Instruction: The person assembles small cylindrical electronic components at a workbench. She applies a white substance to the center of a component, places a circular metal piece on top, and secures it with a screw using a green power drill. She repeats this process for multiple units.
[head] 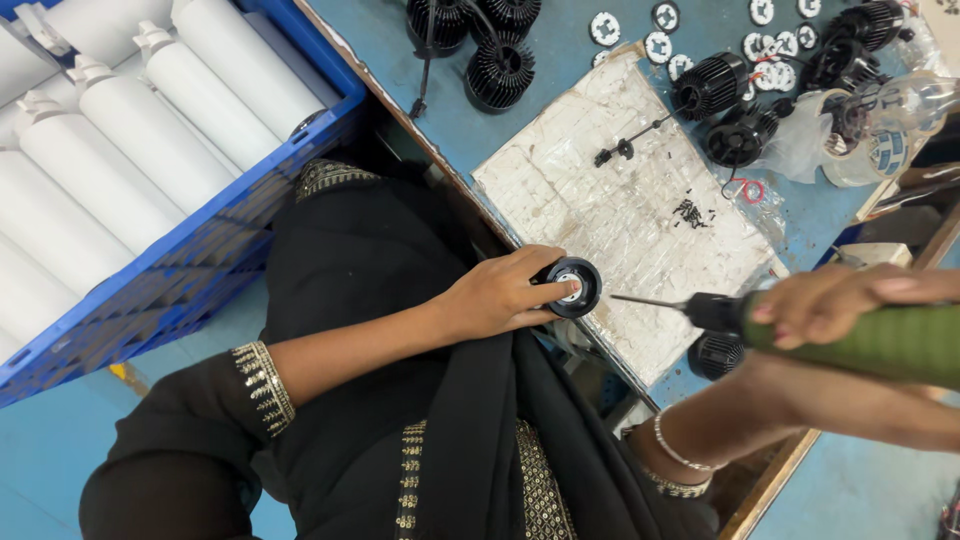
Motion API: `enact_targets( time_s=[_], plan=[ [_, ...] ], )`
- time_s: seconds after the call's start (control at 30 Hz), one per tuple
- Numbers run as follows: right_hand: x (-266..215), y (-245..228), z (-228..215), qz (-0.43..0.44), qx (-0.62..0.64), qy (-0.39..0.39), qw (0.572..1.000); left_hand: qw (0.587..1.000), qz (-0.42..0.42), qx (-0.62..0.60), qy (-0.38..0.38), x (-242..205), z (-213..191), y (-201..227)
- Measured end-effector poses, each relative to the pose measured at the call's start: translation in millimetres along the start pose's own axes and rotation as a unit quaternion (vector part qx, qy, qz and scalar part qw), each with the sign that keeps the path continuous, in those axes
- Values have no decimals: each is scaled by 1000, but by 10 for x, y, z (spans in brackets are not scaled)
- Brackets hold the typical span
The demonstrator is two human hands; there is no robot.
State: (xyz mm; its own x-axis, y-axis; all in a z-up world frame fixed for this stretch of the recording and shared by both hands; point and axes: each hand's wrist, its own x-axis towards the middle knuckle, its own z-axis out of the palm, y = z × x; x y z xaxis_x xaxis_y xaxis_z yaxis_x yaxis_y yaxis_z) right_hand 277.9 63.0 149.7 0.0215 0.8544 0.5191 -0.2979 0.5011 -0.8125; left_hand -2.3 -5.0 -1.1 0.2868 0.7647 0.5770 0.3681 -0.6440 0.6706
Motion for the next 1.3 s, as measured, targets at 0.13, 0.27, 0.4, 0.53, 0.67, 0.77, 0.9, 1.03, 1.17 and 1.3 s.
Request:
enact_targets(
  time_s=[0.13, 0.27, 0.4, 0.53, 0.67, 0.77, 0.9, 1.03, 1.17, 1.3],
  plan=[
    [206, -65, -765, -22, -27, 42, 999, 1000, -7, 10, 13, 0, -18, 32],
    [316, -277, -1257, 24, -35, 71, 997, 1000, -5, 10, 25, 7, -31, 61],
    [378, -345, -1235, 11, -104, 131, 986, 999, -10, 24, 26, 27, -35, 82],
    [159, -229, -719, -147, -379, 272, 872, 999, -19, 24, 15, 49, -58, 102],
    [-156, 116, -207, -181, -550, 152, 801, 999, -28, 23, 8, 65, -65, 116],
    [-65, 577, -97, 7, -593, -22, 805, 999, -32, 22, 4, 73, -62, 110],
    [-33, 1017, -161, 83, -527, -47, 844, 999, -38, 18, -2, 80, -72, 117],
    [-70, 1183, -270, 97, -543, -56, 832, 999, -35, 27, -1, 73, -67, 122],
    [-104, 1249, -298, 99, -545, -52, 831, 999, -37, 31, -3, 59, -57, 118],
    [-104, 1250, -314, 148, -471, -50, 868, 999, -34, 30, 0, 65, -52, 118]
  ],
)
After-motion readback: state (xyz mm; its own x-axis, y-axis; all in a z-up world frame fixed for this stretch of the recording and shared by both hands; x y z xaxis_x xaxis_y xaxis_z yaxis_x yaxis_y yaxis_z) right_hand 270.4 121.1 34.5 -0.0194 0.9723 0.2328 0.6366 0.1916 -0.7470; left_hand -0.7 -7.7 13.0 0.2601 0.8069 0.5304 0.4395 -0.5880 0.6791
